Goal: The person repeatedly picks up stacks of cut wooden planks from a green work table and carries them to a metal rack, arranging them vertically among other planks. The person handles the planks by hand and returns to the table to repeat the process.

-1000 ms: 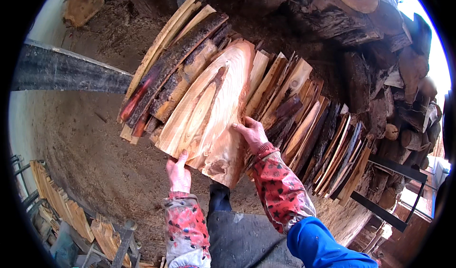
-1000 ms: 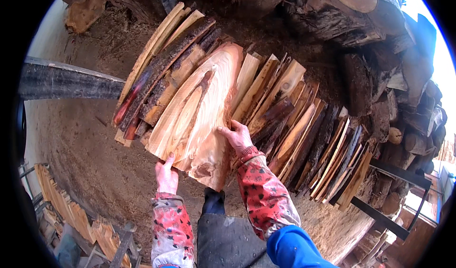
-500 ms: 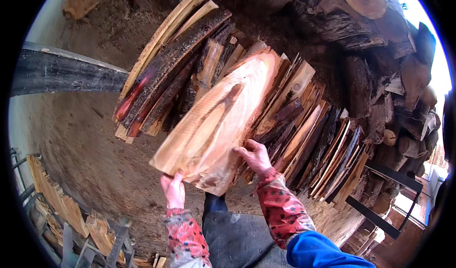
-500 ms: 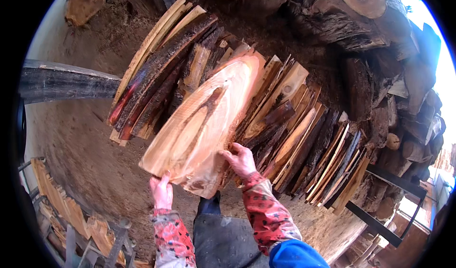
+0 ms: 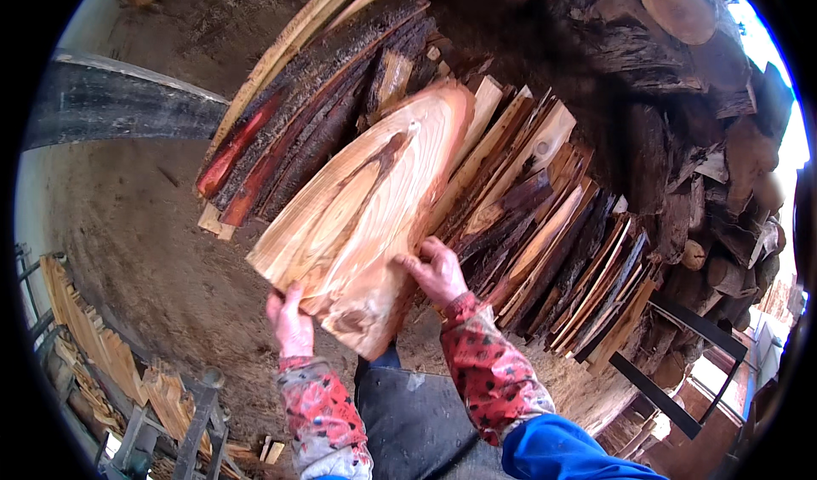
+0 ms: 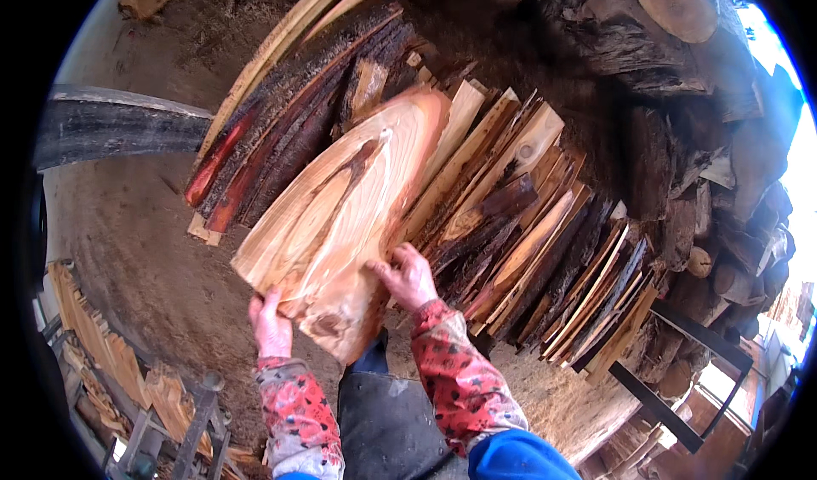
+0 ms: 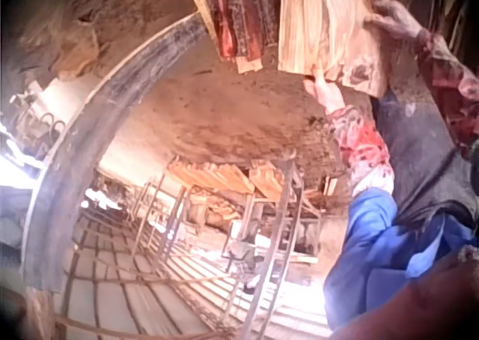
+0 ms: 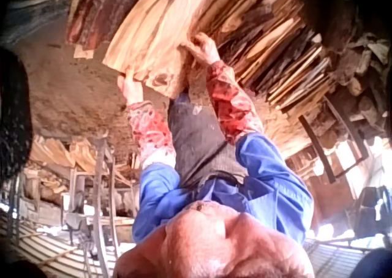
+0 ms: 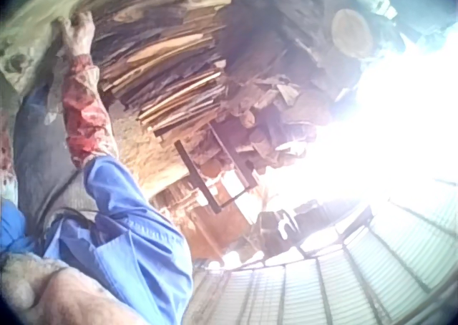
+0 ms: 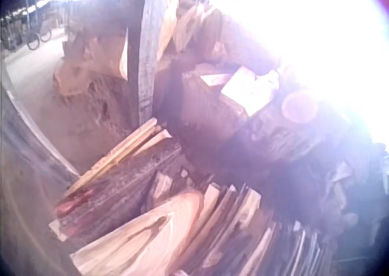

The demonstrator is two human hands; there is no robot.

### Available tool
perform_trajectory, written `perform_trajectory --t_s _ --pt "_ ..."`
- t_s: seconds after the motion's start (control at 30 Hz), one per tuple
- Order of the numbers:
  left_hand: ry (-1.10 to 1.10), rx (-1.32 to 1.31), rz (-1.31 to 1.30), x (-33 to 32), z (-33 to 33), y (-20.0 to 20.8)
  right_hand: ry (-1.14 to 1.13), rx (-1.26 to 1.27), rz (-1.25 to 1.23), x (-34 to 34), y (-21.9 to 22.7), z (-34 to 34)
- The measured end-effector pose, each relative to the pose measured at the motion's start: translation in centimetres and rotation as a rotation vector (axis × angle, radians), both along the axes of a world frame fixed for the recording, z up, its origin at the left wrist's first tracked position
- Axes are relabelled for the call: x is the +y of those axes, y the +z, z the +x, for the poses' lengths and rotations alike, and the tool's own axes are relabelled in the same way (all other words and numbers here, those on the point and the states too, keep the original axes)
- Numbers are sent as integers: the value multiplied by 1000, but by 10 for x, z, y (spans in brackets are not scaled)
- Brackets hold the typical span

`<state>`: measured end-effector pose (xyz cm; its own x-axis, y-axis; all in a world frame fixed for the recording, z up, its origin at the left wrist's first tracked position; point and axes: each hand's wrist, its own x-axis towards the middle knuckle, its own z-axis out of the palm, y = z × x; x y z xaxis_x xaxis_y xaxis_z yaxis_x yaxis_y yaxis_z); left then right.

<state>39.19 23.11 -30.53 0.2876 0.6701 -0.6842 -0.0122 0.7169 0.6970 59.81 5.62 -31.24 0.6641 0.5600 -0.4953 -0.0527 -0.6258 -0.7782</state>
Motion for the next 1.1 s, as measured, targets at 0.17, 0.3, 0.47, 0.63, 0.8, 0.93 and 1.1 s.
perform_trajectory --t_s 0.17,0.3,0.47,0.63,0.8,0.93,1.1 --pt "58 120 15 0 -10 -14 -64 39 52 12 -12 -22" --pt "-18 278 -19 -2 -4 -10 -36 120 9 11 -2 -20" --pt "-35 311 50 2 -12 -32 8 146 19 17 4 -15" --pt "-65 359 -14 4 -5 -26 -24 26 -22 13 -19 -25" --pt "1 268 -33 -5 -6 -24 -16 38 -90 -9 1 -39" --pt "38 145 -106 -27 -26 -51 124 1 -263 -53 10 -61" --pt "-23 189 -66 -43 -34 -45 63 245 -274 -98 22 -89"
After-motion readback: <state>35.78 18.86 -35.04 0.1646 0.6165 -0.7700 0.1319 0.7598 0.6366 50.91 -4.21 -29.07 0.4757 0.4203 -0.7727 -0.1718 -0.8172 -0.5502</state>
